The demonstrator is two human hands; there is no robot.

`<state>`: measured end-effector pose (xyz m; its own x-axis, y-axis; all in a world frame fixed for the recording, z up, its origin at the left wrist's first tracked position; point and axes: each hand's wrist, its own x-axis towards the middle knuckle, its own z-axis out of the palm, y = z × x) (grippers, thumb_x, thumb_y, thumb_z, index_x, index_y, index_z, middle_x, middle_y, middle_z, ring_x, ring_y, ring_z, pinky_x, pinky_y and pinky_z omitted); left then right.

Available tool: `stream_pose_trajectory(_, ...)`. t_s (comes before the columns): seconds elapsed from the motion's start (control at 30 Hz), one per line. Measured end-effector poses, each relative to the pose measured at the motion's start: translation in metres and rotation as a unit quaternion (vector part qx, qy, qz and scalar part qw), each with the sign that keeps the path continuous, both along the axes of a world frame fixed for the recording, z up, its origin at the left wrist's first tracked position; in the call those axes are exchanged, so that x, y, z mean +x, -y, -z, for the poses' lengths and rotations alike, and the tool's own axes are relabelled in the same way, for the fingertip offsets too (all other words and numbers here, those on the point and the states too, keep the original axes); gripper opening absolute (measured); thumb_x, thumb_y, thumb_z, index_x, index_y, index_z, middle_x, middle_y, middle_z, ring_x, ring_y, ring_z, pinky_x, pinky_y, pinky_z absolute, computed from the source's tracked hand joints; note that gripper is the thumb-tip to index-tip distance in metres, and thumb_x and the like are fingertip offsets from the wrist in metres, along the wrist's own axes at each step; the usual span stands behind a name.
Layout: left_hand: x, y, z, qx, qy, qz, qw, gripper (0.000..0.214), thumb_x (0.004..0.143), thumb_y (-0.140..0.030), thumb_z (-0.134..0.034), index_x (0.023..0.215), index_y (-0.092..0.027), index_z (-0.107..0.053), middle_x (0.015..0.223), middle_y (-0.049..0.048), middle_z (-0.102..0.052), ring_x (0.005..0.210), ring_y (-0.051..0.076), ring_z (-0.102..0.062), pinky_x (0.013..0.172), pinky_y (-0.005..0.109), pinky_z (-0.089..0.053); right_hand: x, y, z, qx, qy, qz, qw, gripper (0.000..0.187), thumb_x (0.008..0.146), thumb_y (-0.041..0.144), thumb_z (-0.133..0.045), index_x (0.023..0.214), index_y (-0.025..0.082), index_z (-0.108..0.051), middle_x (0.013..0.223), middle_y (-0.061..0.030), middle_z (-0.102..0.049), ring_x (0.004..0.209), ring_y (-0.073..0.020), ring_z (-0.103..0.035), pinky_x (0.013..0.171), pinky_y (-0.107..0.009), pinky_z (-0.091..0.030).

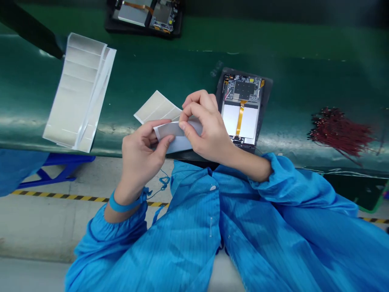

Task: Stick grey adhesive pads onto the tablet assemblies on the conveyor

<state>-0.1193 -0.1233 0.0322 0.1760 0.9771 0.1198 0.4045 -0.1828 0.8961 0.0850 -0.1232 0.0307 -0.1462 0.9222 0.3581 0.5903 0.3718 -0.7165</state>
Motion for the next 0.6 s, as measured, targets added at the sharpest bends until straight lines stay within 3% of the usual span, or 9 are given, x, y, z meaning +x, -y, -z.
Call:
stream_pose_trajectory(0.2,0.009,0.0,-0.019,-0.091,0.038,0.008,0.995,0.038,0.078,-0.05,-0.098,0.104,-0.027,-0.082,0.096,0.0029,-0.083,0.08,0.023,-0.079,0.068,0.034,-0.069,-0.003,0.01,0.003,0.071,0.067,0.001,0.995,0.035,0.116,0.036,-0.032,0.101,0.022,-0.061,0.127,-0.0134,-0.062,0.13,-0.0316,-0.056,0.117,-0.056,-0.044)
stream_pose_trajectory(0.33,0.006,-0.004,-0.017,-0.131,0.019,0.023,0.991,0.041,0.076,-0.053,-0.097,0.103,-0.027,-0.08,0.094,0.0035,-0.08,0.079,0.023,-0.076,0.069,0.038,-0.067,0.007,0.009,-0.003,0.109,0.057,0.016,0.992,0.039,0.116,0.039,-0.026,0.104,0.023,-0.06,0.127,-0.0139,-0.062,0.125,-0.0284,-0.057,0.114,-0.051,-0.047)
stream_pose_trajectory(0.4,-0.004,-0.011,-0.012,-0.133,-0.012,0.039,0.99,0.05,0.075,-0.055,-0.096,0.112,-0.027,-0.077,0.097,0.0044,-0.079,0.08,0.023,-0.073,0.067,0.037,-0.064,0.015,0.005,-0.007,0.107,0.025,0.032,0.993,0.037,0.115,0.04,-0.027,0.105,0.024,-0.059,0.127,-0.0144,-0.062,0.123,-0.0294,-0.057,0.112,-0.052,-0.049)
stream_pose_trajectory(0.5,-0.028,-0.03,-0.006,-0.126,-0.087,0.047,0.987,0.067,0.078,-0.063,-0.089,0.129,-0.025,-0.07,0.112,0.0078,-0.075,0.091,0.025,-0.071,0.072,0.038,-0.063,0.028,-0.003,-0.013,0.035,-0.016,0.026,0.999,0.027,0.114,0.037,-0.035,0.102,0.025,-0.057,0.12,-0.0111,-0.063,0.117,-0.0274,-0.06,0.11,-0.05,-0.052)
stream_pose_trajectory(0.6,-0.06,-0.053,-0.005,-0.13,-0.255,0.031,0.958,0.082,0.089,-0.068,-0.075,0.156,-0.025,-0.057,0.134,0.013,-0.071,0.102,0.031,-0.072,0.082,0.046,-0.064,0.042,-0.006,-0.018,-0.024,-0.047,-0.006,0.999,0.018,0.112,0.031,-0.046,0.098,0.025,-0.055,0.105,-0.0054,-0.065,0.1,-0.0214,-0.062,0.099,-0.041,-0.057)
